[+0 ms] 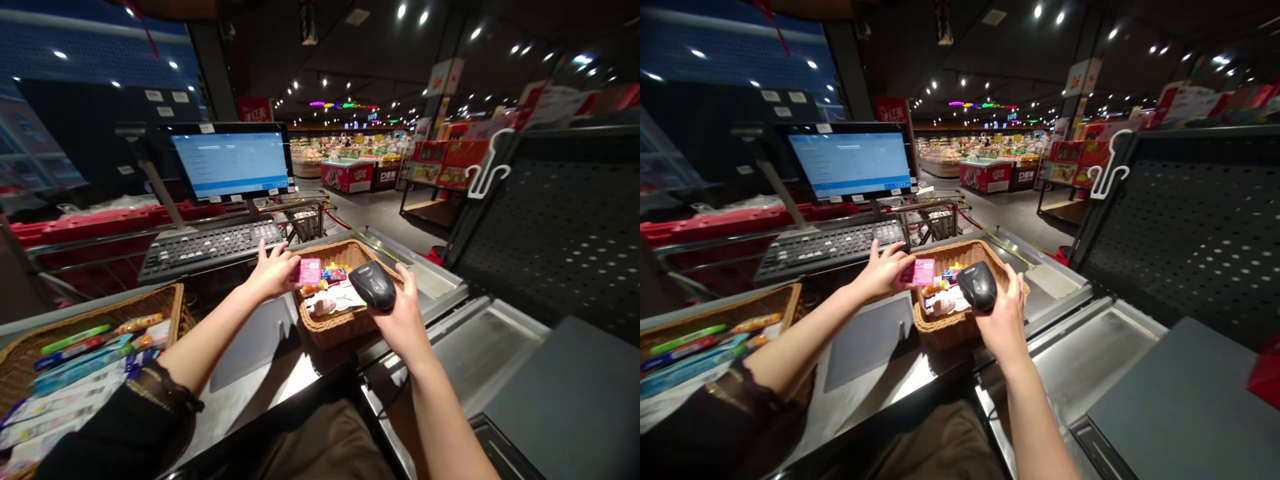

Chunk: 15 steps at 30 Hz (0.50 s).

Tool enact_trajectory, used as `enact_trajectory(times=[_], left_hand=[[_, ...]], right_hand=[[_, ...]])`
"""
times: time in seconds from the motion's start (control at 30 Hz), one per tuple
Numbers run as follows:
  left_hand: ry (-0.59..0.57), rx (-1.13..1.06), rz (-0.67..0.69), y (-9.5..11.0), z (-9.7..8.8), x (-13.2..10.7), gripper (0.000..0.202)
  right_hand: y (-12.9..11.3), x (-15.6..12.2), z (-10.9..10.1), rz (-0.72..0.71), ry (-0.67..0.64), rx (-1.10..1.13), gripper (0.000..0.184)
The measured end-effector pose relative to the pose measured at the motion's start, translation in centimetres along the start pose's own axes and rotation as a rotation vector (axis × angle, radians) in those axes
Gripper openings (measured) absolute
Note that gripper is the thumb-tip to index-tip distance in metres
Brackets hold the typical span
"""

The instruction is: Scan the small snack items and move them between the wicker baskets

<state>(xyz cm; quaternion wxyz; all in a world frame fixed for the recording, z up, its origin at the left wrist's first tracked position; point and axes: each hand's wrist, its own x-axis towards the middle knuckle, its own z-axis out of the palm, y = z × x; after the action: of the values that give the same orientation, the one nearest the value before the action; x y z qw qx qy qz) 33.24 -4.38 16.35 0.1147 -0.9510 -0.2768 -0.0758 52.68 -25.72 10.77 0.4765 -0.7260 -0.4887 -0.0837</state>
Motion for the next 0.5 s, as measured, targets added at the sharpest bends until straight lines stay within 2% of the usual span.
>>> enact_trajectory(times=[0.1,0.23,0.37,0.5], left_hand=[[-0.049,-0.12,-0.025,2.0,2.3,3.4,0.054],[-0.161,-0.207,-0.05,4.9,5.9,6.7,0.046],[-0.216,-0.193,-0.068,7.1,8.6,7.7,0.047],[-0.203,-0.158,-0.102,7.6,10.1,7.5,0.044]], right_hand=[[2.0,-0.2,-0.5,0.064,-0.024,-0.017,0.037],[3.1,-0.6,-0.7,0.08,-0.022,-0.018,0.033],[3.4,-0.9,-0.9,0.09,-0.014,-0.02,0.034],[3.7,-0.8,-1.0,0.107,-0.054,-0.06,0.033]])
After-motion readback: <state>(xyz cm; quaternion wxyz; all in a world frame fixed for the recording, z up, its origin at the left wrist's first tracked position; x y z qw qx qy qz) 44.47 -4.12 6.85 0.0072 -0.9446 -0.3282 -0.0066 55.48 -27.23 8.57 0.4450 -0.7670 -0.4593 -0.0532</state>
